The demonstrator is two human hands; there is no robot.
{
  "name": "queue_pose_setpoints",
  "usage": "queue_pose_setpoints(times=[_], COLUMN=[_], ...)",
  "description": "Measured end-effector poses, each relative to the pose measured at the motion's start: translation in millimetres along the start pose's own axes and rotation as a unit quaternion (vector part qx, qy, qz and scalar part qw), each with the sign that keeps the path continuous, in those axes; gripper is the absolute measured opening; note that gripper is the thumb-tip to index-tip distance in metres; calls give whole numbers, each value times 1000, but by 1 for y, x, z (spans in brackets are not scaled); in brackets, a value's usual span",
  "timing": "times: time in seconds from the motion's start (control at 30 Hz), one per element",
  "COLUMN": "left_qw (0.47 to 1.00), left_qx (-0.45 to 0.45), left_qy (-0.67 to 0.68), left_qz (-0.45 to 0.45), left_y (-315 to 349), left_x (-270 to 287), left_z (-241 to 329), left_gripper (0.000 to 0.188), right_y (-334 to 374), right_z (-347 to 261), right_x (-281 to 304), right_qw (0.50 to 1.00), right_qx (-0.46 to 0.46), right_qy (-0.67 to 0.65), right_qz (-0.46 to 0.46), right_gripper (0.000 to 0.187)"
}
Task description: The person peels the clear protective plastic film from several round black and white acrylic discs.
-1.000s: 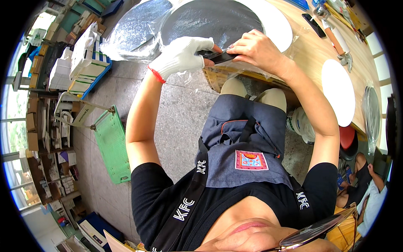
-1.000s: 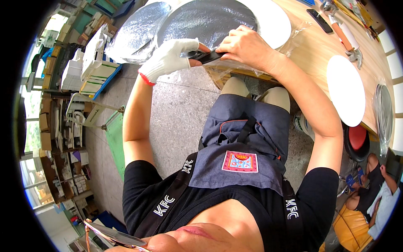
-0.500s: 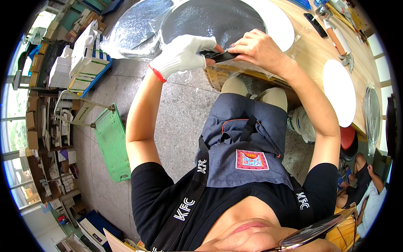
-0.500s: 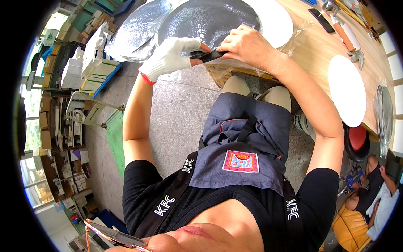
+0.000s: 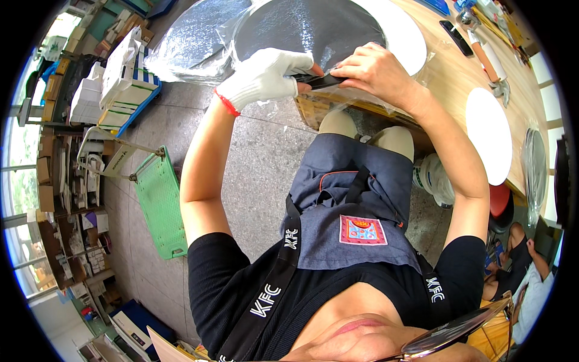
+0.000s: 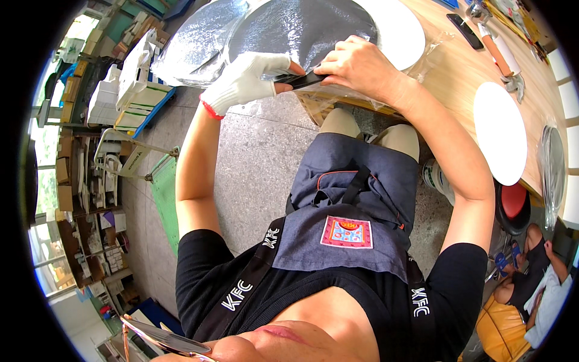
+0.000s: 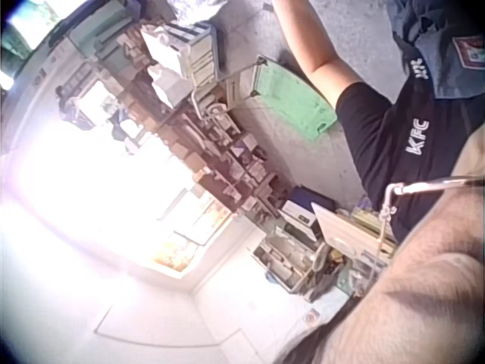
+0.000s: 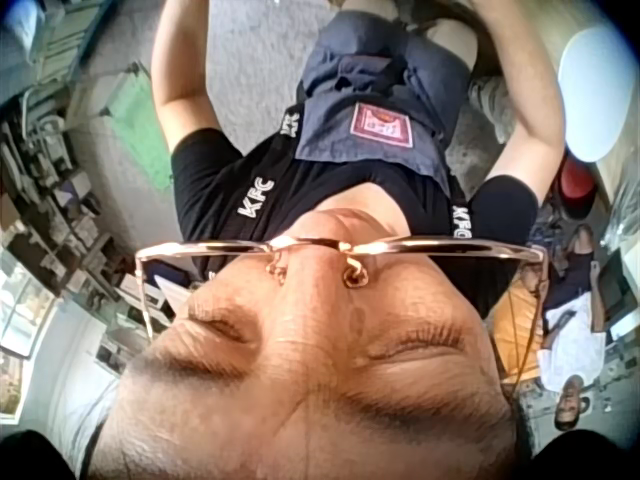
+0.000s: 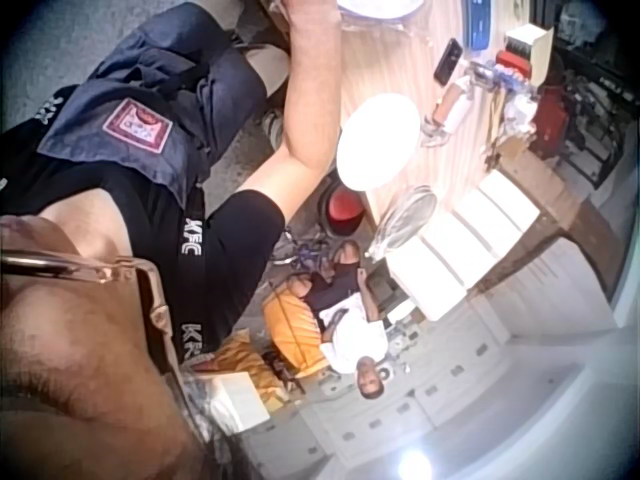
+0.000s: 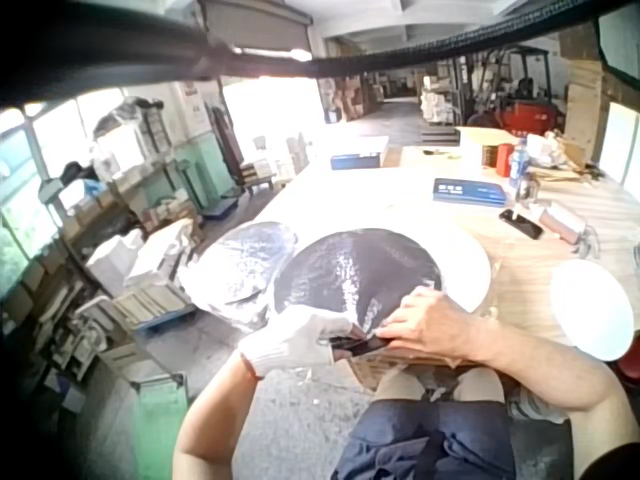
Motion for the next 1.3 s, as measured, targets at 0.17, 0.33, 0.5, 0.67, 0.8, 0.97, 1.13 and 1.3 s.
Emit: queue_pose_setpoints(times=[0.17, 0.33, 0.5, 0.67, 0.8, 0.97, 1.13, 1.3], left_qw=[1000, 1000, 999, 1000, 1000, 1000, 999, 996], left_qx=[-10, -23, -30, -23, -21, -19, -31, -63], left_qy=[1, -8, -5, 7, 7, -5, -12, -41], left_qz=[8, 19, 21, 13, 7, 16, 31, 56], left_y=[2, 2, 1, 0, 0, 1, 1, 4], left_x=[0, 0, -1, 0, 2, 1, -3, -5], left_z=[2, 2, 0, 0, 2, 3, 0, 1], left_gripper=[38, 38, 38, 38, 37, 38, 39, 40], right_y=[0, -1, -1, 0, -1, 0, -1, 0], right_z=[-1, -1, -1, 0, 0, 0, -1, -1], right_x=[1, 1, 0, 0, 1, -1, 0, -1], right_qw=[1000, 1000, 1000, 1000, 1000, 1000, 1000, 1000], right_qx=[-4, -1, -4, -5, -3, 1, 0, 1], right_qy=[-4, 0, 3, -1, -4, 0, -4, -6], right_qz=[-1, -1, 0, 1, 2, 2, 13, 22], right_gripper=[28, 28, 27, 27, 27, 27, 28, 28])
Point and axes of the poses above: each hand's wrist, its own y-axis away from the middle knuckle, its own x-axis out of the back of the hand, z = x × y, the point moved 1 cm from there along -y, towards the middle knuckle, and after that the axes turned 14 degrees about x, right-handed, at the moved point
